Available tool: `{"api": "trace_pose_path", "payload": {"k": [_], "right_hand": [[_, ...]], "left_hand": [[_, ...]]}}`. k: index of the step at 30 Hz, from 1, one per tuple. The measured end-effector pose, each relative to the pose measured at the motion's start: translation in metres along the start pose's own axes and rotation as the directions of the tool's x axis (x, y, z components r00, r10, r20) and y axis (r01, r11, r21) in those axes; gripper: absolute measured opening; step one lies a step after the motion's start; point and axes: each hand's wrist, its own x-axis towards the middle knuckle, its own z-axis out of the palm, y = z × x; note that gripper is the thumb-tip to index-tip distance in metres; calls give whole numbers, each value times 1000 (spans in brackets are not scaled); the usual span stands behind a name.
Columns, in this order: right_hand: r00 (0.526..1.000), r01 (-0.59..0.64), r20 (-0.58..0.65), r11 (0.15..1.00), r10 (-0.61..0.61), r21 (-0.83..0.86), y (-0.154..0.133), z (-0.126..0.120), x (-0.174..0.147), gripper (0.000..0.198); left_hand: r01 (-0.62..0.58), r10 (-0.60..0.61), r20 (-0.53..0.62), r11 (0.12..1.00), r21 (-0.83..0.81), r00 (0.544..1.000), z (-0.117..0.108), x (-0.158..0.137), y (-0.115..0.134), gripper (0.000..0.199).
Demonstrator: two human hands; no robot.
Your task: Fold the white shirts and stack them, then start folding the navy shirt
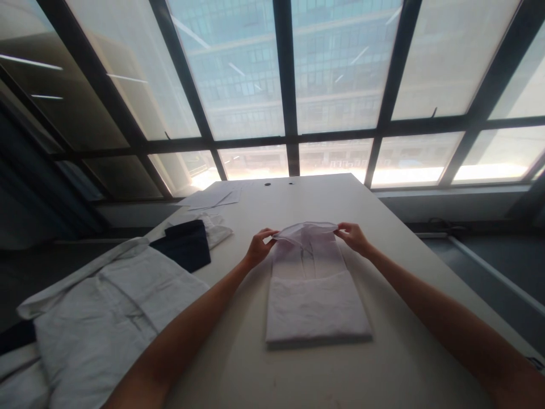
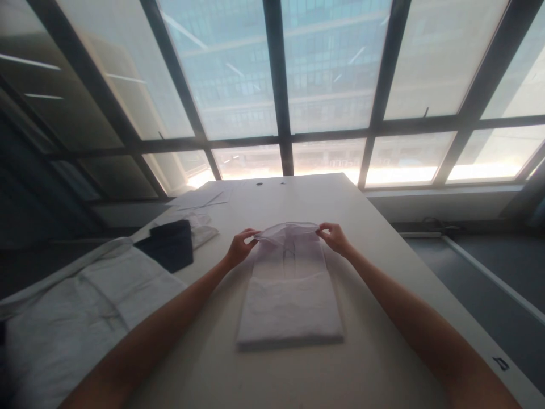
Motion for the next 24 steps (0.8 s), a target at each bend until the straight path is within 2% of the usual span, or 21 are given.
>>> {"api": "trace_pose_path", "payload": {"k": [4, 8, 11, 13, 17, 20, 24], "right_hand": [[975, 212, 76, 975, -207, -73, 5, -8, -26, 15], [918, 394, 169, 867, -358, -304, 5, -9, -47, 9], [881, 473, 237, 765, -410, -436, 2, -5, -53, 23], [856, 517, 285, 715, -432, -470, -1, -3, -53, 24], [831, 557, 313, 684, -461, -472, -7, -2, -50, 13], [826, 564, 299, 706, -478, -428, -12, -5, -53, 14], [799, 596, 349, 726, -490, -344, -17, -10, -60, 15]], "left_hand": [[-151, 134, 136, 981, 119, 982, -6, -22, 7, 35], [-247, 160, 287, 922, 299, 945, -9, -34, 8, 47], [-303, 179, 330, 875, 376, 927, -8, -31, 12, 43], [-332, 196, 342, 853, 404, 919, -7, -28, 16, 34], [-364, 242, 349, 865, 345, 905, -7, -25, 23, 19], [-386, 299, 357, 900, 203, 885, -7, -29, 25, 19], [-384, 340, 355, 921, 59, 871, -8, -36, 25, 21]]}}
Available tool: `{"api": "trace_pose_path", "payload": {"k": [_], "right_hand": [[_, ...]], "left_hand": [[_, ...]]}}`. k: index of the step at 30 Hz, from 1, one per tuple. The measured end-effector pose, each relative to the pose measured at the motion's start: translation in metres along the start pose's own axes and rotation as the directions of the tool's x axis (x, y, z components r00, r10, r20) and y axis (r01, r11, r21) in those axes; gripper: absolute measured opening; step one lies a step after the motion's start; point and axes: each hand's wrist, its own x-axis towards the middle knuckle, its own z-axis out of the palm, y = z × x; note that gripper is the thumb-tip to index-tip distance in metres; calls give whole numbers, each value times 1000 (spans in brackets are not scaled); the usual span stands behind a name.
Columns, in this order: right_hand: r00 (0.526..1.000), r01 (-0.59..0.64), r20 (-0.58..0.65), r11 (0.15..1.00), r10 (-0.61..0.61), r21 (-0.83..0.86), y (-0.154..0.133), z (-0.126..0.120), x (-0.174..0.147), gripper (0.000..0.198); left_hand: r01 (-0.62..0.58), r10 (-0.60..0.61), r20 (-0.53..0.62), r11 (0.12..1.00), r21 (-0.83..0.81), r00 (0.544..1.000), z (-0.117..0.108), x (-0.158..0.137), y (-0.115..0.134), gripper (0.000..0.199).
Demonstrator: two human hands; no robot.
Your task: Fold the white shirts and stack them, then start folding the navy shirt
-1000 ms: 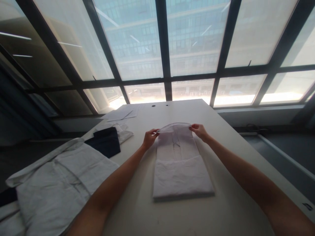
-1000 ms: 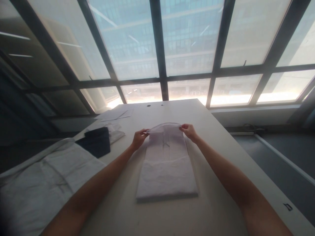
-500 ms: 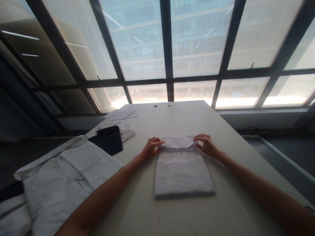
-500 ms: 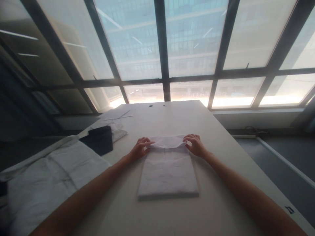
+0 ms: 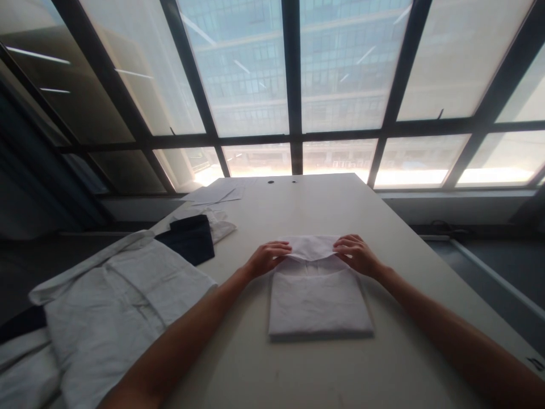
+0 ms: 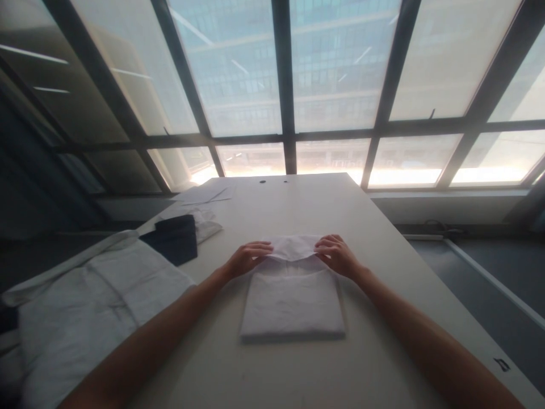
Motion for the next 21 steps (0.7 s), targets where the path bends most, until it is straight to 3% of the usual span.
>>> {"api": "trace_pose_path", "payload": {"k": [5, 13, 21], "right_hand": [[999, 29, 24, 998, -31, 52, -1, -4, -6, 17], [996, 27, 82, 994, -36, 101, -1, -3, -11, 21], [994, 50, 97, 995, -58, 86, -4, -8, -10, 25]], "left_hand": [[15, -17, -30, 999, -51, 999, 1, -5, 6, 18], [77, -73, 32, 989, -128, 997, 3, -11, 6, 14], [5, 2, 77, 996, -88, 997, -4, -6, 12, 18]]}}
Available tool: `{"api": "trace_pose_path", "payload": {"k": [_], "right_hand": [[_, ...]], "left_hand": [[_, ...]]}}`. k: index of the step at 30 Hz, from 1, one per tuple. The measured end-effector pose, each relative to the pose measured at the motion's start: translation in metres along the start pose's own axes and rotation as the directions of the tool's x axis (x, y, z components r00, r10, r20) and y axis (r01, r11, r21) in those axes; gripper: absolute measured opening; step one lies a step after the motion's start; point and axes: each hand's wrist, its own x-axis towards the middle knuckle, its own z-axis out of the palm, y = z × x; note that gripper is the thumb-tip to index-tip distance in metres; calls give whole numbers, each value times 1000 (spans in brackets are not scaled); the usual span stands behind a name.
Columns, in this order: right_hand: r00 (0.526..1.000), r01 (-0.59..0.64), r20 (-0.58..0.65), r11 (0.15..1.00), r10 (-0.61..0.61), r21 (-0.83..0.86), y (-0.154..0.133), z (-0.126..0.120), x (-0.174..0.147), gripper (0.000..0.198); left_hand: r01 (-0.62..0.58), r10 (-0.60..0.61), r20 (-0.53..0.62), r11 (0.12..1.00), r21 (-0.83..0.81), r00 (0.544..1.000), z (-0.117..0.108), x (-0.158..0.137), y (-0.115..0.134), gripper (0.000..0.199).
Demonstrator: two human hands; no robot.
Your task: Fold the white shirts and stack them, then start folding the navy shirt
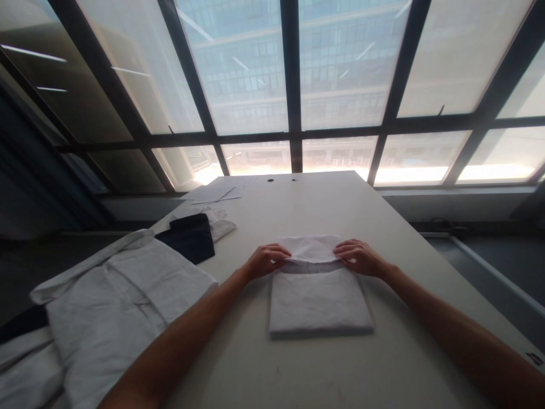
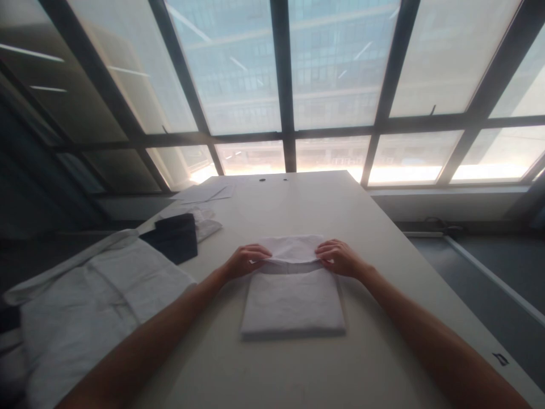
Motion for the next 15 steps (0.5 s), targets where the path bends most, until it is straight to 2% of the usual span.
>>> {"api": "trace_pose_path", "payload": {"k": [7, 10, 11, 13, 15], "right_hand": [[999, -24, 26, 995, 21, 95, -7, -1, 2, 14], [987, -128, -81, 986, 137, 104, -2, 4, 1, 23], [968, -190, -148, 977, 203, 94, 1, 6, 2, 27], [895, -331, -290, 941, 339, 76, 7, 10, 9, 33], [829, -447, -351, 893, 436, 55, 12, 14, 23, 36]], "left_hand": [[35, -33, 53, 999, -41, 998, -2, 1, 5, 23], [57, -56, 19, 997, -42, 998, -4, 2, 5, 28], [82, -83, -24, 996, -20, 996, -4, 5, 5, 30], [166, -158, -134, 985, 51, 978, -3, 15, 5, 33], [262, -234, -203, 957, 126, 951, 4, 31, 7, 34]]}}
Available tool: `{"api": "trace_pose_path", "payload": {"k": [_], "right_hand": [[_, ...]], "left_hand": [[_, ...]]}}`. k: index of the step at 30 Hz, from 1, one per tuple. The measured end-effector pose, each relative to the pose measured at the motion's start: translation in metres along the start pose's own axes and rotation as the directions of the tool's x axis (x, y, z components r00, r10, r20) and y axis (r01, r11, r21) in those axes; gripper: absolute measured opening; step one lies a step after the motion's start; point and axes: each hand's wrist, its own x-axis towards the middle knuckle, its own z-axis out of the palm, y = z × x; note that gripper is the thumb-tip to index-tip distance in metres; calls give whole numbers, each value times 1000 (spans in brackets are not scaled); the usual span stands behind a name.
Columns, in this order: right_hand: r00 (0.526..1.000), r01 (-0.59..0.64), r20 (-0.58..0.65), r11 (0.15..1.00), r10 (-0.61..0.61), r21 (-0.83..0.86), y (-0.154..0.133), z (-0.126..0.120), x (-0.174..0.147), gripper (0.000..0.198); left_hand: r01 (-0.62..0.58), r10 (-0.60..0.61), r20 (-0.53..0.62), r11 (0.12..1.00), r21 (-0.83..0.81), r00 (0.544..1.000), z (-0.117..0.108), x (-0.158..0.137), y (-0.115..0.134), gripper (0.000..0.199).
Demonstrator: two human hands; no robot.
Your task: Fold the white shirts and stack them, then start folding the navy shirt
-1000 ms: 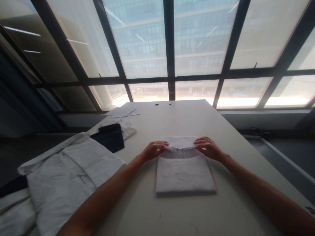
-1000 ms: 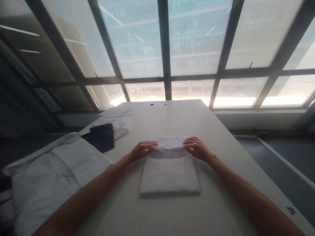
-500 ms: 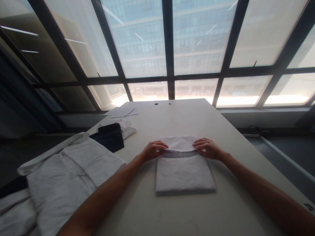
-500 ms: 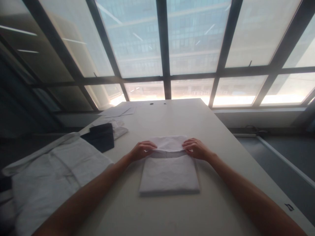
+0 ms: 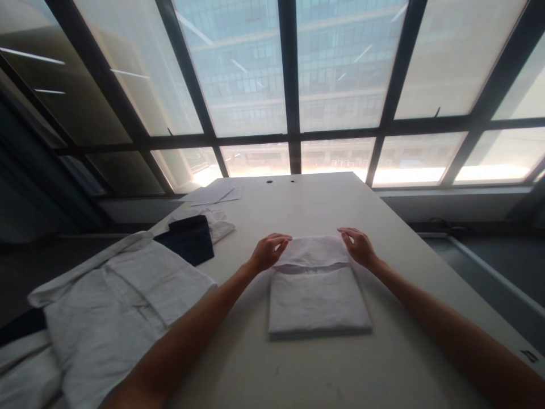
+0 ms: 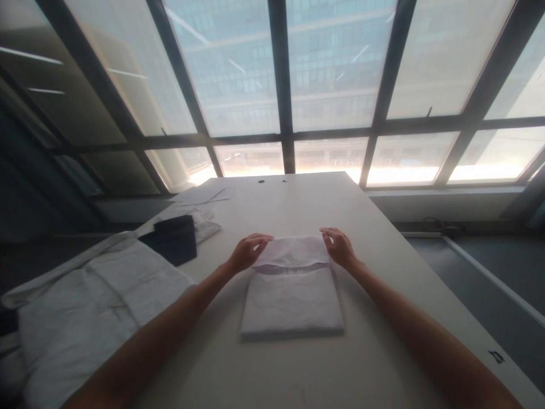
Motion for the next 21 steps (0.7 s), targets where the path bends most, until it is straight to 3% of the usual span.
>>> {"api": "trace_pose_path", "payload": {"k": [2, 4, 6, 9, 14, 21], "right_hand": [[997, -72, 32, 994, 75, -77, -9, 13, 14, 41], [984, -105, 128, 981, 127, -164, -24, 29, 26, 46], [957, -95, 246, 968, 153, -232, -40, 46, 32, 50], [902, -36, 400, 953, 160, -300, -57, 68, 29, 53], [854, 107, 510, 924, 104, -368, -52, 75, 7, 53], [821, -77, 468, 875, 328, -478, -32, 58, 0, 68]], "left_hand": [[40, -44, 48, 995, 87, 998, 16, 16, 8, 38], [15, -48, 190, 985, 173, 981, 38, 29, 16, 43], [-39, -54, 339, 965, 261, 939, 59, 37, 22, 48], [-116, -52, 464, 939, 325, 884, 80, 38, 23, 53], [-97, -104, 511, 932, 350, 853, 77, 29, 19, 55], [127, -324, 440, 899, 419, 838, 57, 18, -1, 71]]}}
